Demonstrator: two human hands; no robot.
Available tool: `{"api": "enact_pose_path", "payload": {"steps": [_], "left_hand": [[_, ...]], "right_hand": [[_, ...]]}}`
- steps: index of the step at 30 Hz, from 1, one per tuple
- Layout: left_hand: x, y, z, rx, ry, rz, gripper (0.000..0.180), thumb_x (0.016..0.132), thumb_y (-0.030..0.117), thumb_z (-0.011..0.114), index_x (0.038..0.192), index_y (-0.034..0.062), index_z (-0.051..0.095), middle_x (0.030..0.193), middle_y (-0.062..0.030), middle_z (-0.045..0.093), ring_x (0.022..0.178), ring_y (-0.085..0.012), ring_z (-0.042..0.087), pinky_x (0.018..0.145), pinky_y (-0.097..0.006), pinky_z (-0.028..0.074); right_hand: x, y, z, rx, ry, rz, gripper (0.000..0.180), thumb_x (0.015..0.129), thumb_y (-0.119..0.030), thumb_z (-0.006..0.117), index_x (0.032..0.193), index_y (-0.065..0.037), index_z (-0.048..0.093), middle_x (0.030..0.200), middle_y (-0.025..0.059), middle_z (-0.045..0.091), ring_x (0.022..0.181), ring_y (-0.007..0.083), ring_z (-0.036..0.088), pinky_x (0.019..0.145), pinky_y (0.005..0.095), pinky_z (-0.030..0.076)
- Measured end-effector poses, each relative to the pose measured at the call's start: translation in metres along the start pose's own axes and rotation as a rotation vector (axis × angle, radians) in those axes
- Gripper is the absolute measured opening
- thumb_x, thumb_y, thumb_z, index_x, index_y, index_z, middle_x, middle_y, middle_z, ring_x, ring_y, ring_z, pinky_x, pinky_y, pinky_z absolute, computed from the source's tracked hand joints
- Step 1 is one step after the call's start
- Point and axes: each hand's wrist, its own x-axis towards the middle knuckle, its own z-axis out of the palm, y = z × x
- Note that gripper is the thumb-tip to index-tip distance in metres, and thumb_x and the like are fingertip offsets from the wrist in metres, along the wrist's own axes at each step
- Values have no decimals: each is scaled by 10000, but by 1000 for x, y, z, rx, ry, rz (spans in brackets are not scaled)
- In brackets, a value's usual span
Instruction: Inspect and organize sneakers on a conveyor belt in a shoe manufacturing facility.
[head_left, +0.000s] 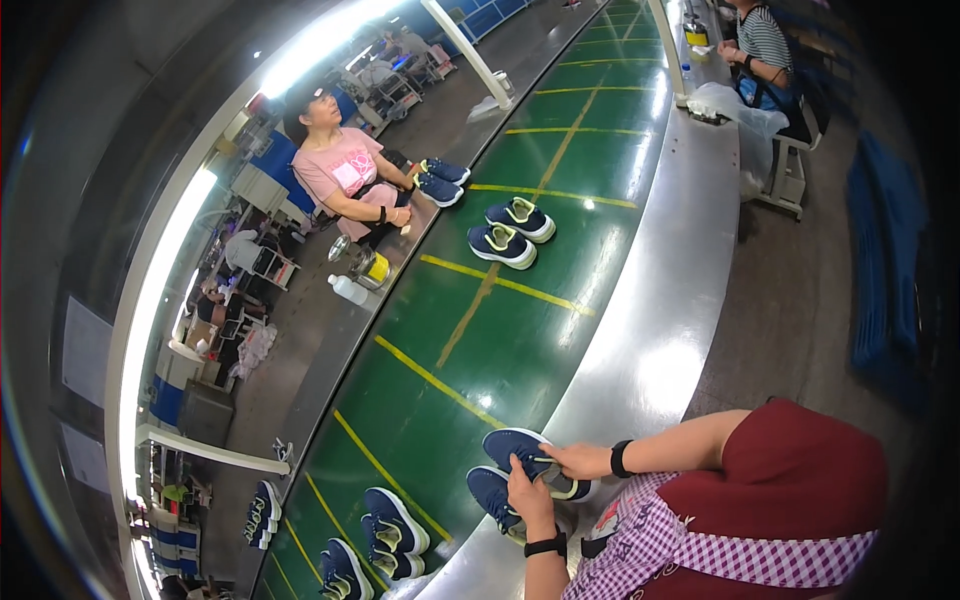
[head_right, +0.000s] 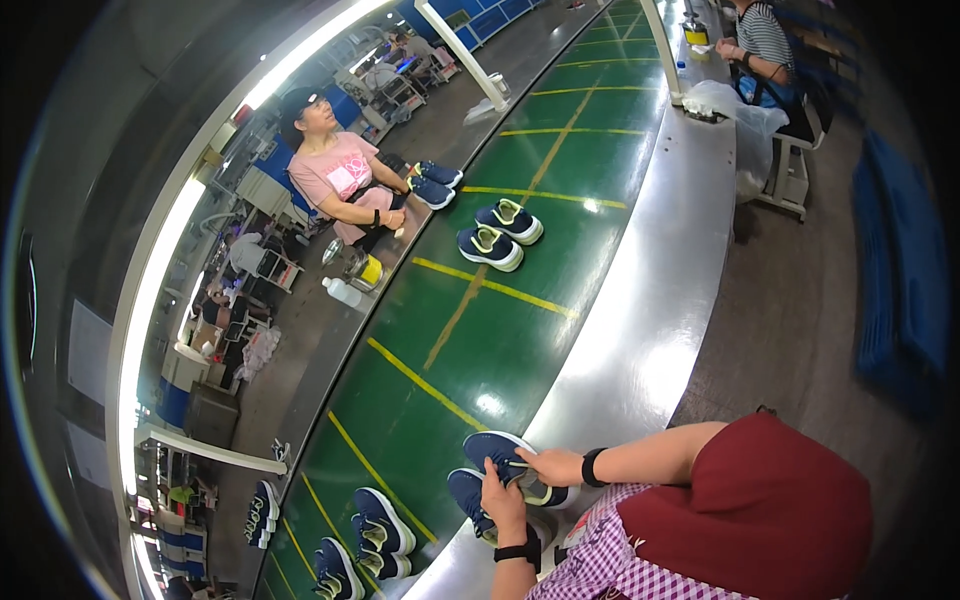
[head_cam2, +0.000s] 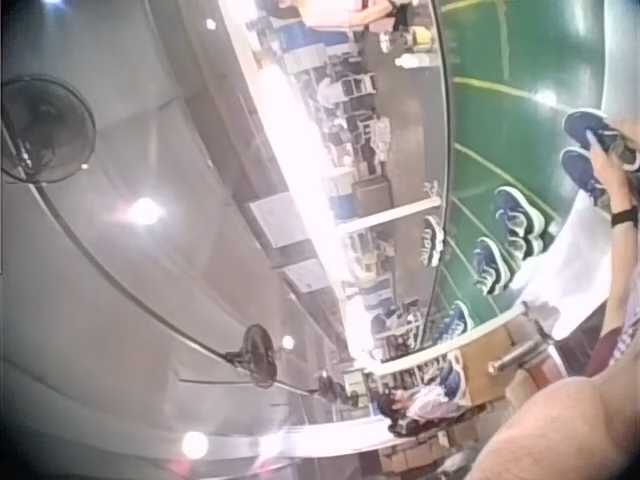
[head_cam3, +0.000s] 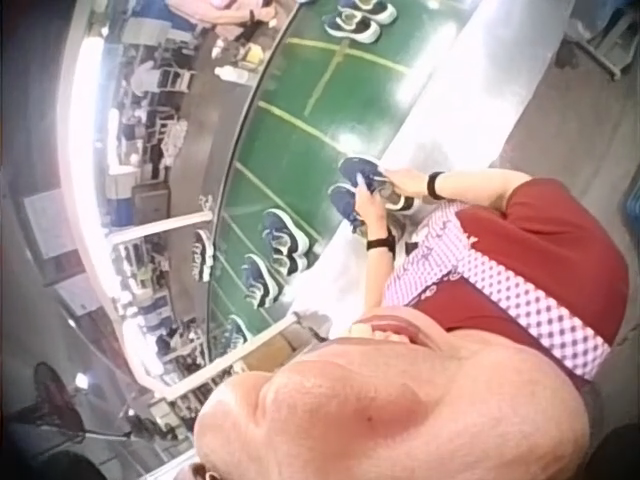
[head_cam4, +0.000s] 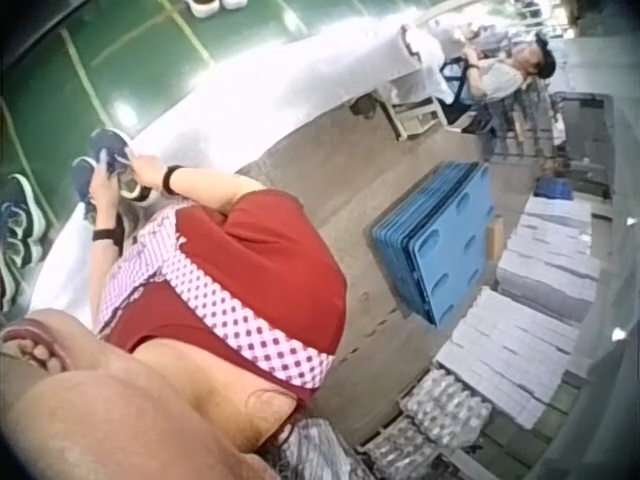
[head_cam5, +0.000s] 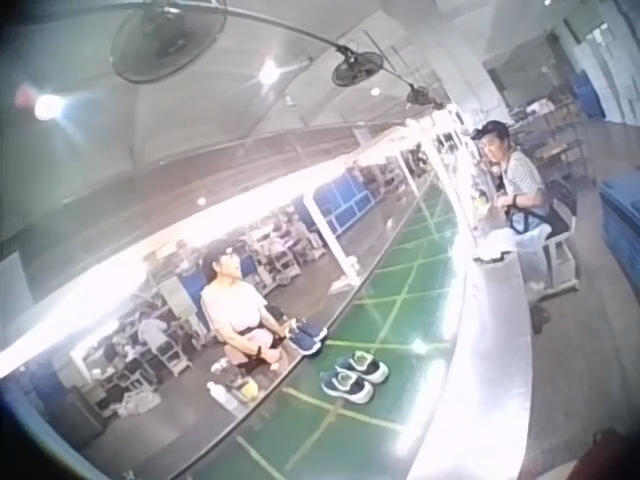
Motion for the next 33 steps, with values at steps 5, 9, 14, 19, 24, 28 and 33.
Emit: {"api": "enact_pose_path", "payload": {"steps": [5, 9, 14, 19, 24, 28, 33], "left_hand": [[-2, 18, -11, -32, 58, -41, 692, 666, -2, 665, 1307, -23, 406, 1234, -234, 491, 1118, -401, 481, 957, -437, 391], [-15, 23, -14, 14, 121, -88, 761, 629, 38, 715, 1308, -14, 375, 1355, -266, 339, 1225, -435, 355, 1030, -473, 303], [-33, 4, 1, -91, 24, -171, 640, 655, 47, 685, 1255, -24, 472, 1115, -233, 562, 1033, -385, 538, 908, -429, 425], [-23, 1, 11, -156, 124, -224, 751, 699, 42, 618, 1378, -27, 304, 1301, -250, 437, 1223, -413, 388, 1035, -434, 321], [-25, 23, 1, -399, 253, -526, 798, 765, 168, 698, 1384, -37, 238, 1331, -269, 346, 1183, -397, 430, 981, -412, 389], [-40, 14, 19, -320, 272, -567, 812, 752, 171, 721, 1383, -28, 249, 1294, -224, 381, 990, -304, 533, 886, -381, 438], [-43, 21, 13, -329, 326, -502, 712, 759, 111, 705, 1348, -22, 327, 1282, -205, 421, 1069, -311, 521, 918, -394, 424]], "right_hand": [[2, -4, 1, -82, 17, 4, 655, 778, -88, 504, 1394, -65, 285, 805, 246, 615, 724, 417, 602, 648, 495, 468], [-9, -11, 2, -120, 60, 20, 661, 769, -82, 512, 1386, -55, 277, 783, 229, 620, 703, 415, 604, 630, 495, 468], [-21, -10, 10, -123, 69, -25, 698, 760, -74, 525, 1391, -26, 232, 740, 219, 609, 657, 403, 595, 576, 492, 452], [-6, 21, 31, -157, 152, -69, 638, 836, -102, 498, 1402, -13, 218, 796, 261, 586, 701, 431, 574, 617, 488, 461], [-1, -14, 3, -113, 137, -100, 595, 798, -64, 503, 1344, 2, 274, 838, 250, 603, 745, 434, 584, 643, 510, 446], [-2, -11, 4, -128, 15, -22, 607, 790, -57, 501, 1347, -2, 267, 868, 253, 608, 769, 435, 591, 670, 503, 450], [-12, -15, 2, -144, -31, -50, 622, 789, -43, 506, 1359, -19, 260, 904, 260, 603, 787, 440, 590, 696, 499, 463]]}}
